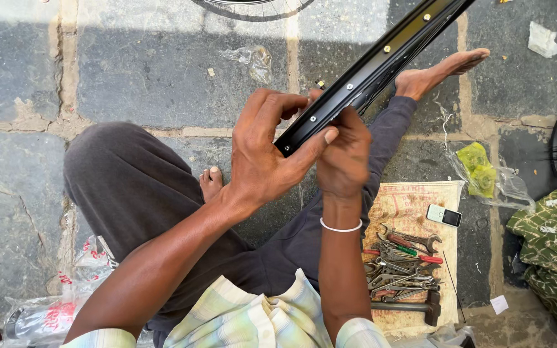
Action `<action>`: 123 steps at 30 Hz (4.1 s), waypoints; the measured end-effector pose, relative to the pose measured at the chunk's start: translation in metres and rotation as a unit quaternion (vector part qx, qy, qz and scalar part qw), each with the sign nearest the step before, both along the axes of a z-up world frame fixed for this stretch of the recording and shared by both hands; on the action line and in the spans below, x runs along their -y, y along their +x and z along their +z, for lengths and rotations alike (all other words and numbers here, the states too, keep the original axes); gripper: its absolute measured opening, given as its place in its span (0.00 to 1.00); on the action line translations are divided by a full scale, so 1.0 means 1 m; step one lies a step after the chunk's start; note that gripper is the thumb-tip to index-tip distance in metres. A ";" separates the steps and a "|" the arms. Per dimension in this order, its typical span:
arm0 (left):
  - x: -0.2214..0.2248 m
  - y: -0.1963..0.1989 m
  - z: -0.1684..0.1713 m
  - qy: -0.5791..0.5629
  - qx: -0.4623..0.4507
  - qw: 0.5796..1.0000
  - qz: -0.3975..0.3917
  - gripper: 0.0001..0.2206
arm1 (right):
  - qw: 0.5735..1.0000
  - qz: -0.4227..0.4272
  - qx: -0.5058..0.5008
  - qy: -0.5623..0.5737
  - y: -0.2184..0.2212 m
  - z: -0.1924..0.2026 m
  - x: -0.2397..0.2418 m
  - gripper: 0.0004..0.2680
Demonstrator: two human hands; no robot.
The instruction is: The person is working on a bicycle wheel by hand, manipulating the spokes and rim while sitting on a tiled floor.
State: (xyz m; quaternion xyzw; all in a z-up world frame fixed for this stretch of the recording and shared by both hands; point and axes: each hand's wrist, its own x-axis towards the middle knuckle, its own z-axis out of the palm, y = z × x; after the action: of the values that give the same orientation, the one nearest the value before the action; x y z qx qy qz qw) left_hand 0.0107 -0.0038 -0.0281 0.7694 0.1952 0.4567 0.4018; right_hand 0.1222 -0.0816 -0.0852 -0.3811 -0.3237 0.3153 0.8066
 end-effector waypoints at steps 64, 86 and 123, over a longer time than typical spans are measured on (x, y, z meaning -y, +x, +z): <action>0.001 -0.005 0.003 -0.012 0.013 0.990 -0.143 0.20 | 0.903 -0.302 0.282 -0.118 -0.012 -0.008 0.049 0.12; 0.002 0.006 0.005 -0.073 -0.023 0.982 -0.170 0.22 | 0.868 -0.368 0.312 -0.114 -0.018 0.001 0.010 0.11; 0.013 0.005 0.003 -0.065 -0.053 0.995 -0.053 0.21 | 0.880 -0.395 0.263 -0.013 -0.030 -0.011 0.011 0.10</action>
State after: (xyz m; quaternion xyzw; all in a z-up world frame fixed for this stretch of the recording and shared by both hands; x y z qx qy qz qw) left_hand 0.0153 -0.0165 -0.0255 0.7740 0.2046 0.3791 0.4640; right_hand 0.0925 -0.0923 -0.0962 -0.5566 -0.3427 -0.1376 0.7442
